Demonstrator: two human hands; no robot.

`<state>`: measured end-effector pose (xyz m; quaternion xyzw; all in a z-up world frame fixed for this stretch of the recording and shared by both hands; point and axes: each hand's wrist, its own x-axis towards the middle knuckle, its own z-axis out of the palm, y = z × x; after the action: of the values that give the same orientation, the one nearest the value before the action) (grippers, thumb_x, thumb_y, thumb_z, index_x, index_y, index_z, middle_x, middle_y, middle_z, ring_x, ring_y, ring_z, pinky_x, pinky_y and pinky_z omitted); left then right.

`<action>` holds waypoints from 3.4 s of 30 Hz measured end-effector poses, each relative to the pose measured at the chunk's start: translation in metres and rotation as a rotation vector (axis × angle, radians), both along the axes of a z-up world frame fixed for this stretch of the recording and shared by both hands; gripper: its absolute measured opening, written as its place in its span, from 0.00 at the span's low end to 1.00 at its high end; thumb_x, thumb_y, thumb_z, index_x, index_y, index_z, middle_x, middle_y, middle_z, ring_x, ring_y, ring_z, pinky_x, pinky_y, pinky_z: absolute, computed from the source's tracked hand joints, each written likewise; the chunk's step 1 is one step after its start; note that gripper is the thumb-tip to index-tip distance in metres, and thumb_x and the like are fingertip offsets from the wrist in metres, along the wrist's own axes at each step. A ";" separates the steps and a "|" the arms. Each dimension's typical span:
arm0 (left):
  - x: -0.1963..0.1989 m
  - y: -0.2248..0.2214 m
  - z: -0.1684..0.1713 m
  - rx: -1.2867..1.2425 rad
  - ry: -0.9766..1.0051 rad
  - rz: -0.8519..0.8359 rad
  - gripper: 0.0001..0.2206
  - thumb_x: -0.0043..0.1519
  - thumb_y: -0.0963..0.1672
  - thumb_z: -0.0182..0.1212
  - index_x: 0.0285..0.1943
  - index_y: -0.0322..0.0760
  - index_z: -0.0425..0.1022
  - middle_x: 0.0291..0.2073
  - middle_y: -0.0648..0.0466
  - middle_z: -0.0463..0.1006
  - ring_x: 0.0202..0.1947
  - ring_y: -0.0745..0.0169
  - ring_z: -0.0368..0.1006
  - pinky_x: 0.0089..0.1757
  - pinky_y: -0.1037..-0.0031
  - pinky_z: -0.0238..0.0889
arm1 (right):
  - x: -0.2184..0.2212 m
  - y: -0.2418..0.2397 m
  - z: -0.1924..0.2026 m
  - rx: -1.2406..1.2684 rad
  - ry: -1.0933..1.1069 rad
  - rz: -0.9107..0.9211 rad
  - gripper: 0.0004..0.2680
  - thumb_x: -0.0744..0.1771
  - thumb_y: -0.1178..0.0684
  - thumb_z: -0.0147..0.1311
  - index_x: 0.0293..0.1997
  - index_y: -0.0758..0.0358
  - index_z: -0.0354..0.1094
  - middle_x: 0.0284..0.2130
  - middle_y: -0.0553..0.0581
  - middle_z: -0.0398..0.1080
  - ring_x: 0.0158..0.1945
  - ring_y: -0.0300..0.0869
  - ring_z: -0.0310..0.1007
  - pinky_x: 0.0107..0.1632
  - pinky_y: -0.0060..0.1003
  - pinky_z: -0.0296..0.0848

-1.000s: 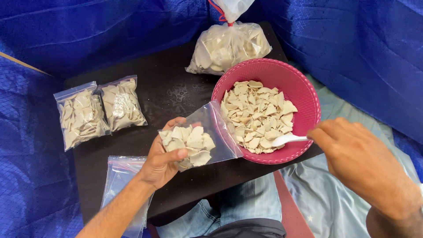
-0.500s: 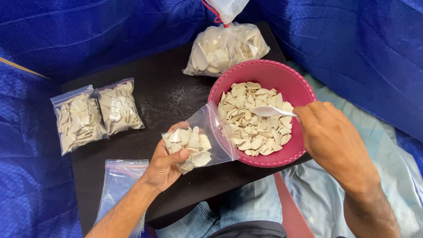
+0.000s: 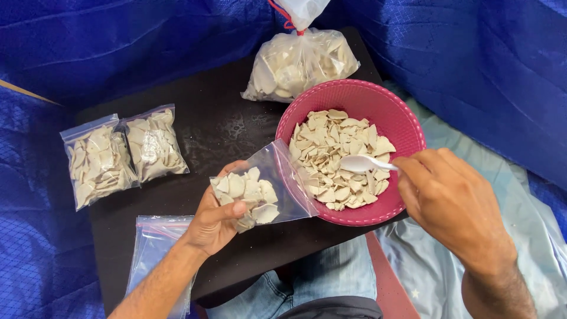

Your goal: Scooping small crackers from a bowl into plastic bags using a spoon at a packaging station.

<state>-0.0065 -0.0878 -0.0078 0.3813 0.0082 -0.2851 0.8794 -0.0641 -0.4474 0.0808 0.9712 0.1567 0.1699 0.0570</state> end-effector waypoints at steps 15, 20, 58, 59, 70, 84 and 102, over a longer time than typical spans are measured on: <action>0.005 0.005 -0.010 0.020 -0.007 -0.002 0.31 0.51 0.38 0.73 0.65 0.40 0.66 0.49 0.45 0.78 0.44 0.49 0.80 0.43 0.63 0.79 | 0.001 -0.013 -0.017 -0.055 0.020 -0.265 0.04 0.67 0.48 0.56 0.41 0.47 0.77 0.33 0.49 0.74 0.43 0.45 0.77 0.41 0.42 0.76; 0.007 0.005 -0.003 0.006 -0.015 -0.020 0.31 0.51 0.38 0.73 0.65 0.39 0.65 0.49 0.44 0.78 0.45 0.47 0.80 0.43 0.62 0.79 | 0.006 -0.011 -0.014 0.019 0.084 -0.259 0.04 0.67 0.49 0.55 0.38 0.50 0.75 0.34 0.50 0.76 0.43 0.48 0.78 0.42 0.44 0.75; -0.004 -0.020 0.009 0.031 0.063 -0.089 0.26 0.57 0.40 0.68 0.66 0.41 0.68 0.49 0.47 0.80 0.44 0.53 0.80 0.37 0.69 0.77 | 0.004 0.070 0.051 0.360 -0.024 0.265 0.04 0.67 0.60 0.60 0.44 0.63 0.74 0.39 0.56 0.77 0.40 0.47 0.75 0.50 0.42 0.72; -0.005 -0.020 0.007 -0.006 0.074 -0.093 0.26 0.57 0.41 0.68 0.67 0.40 0.67 0.49 0.47 0.80 0.45 0.53 0.79 0.38 0.68 0.77 | 0.003 0.074 0.052 0.298 -0.068 0.247 0.04 0.68 0.61 0.60 0.46 0.64 0.74 0.39 0.56 0.75 0.40 0.48 0.73 0.51 0.42 0.72; -0.006 -0.011 -0.005 -0.184 0.081 -0.096 0.25 0.60 0.40 0.65 0.68 0.37 0.65 0.50 0.47 0.77 0.46 0.55 0.77 0.42 0.69 0.76 | -0.006 0.069 0.045 0.340 -0.055 0.325 0.05 0.67 0.60 0.61 0.47 0.64 0.74 0.42 0.57 0.74 0.40 0.50 0.70 0.48 0.44 0.68; -0.006 -0.006 -0.007 -0.220 -0.005 -0.163 0.28 0.60 0.42 0.68 0.71 0.37 0.64 0.51 0.49 0.76 0.49 0.56 0.76 0.48 0.69 0.73 | 0.003 0.096 0.029 0.380 -0.163 0.317 0.04 0.68 0.63 0.62 0.47 0.67 0.76 0.43 0.61 0.73 0.42 0.51 0.70 0.50 0.45 0.69; 0.001 -0.001 -0.011 -0.241 -0.002 -0.075 0.30 0.61 0.42 0.68 0.72 0.37 0.60 0.62 0.33 0.72 0.57 0.40 0.73 0.50 0.59 0.74 | -0.013 0.029 0.035 0.360 -0.158 0.001 0.03 0.73 0.64 0.63 0.51 0.68 0.80 0.43 0.61 0.78 0.47 0.50 0.75 0.55 0.46 0.67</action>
<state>-0.0057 -0.0885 -0.0192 0.2731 -0.0415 -0.3161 0.9076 -0.0773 -0.4180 0.1154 0.9493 0.1192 0.2710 -0.1058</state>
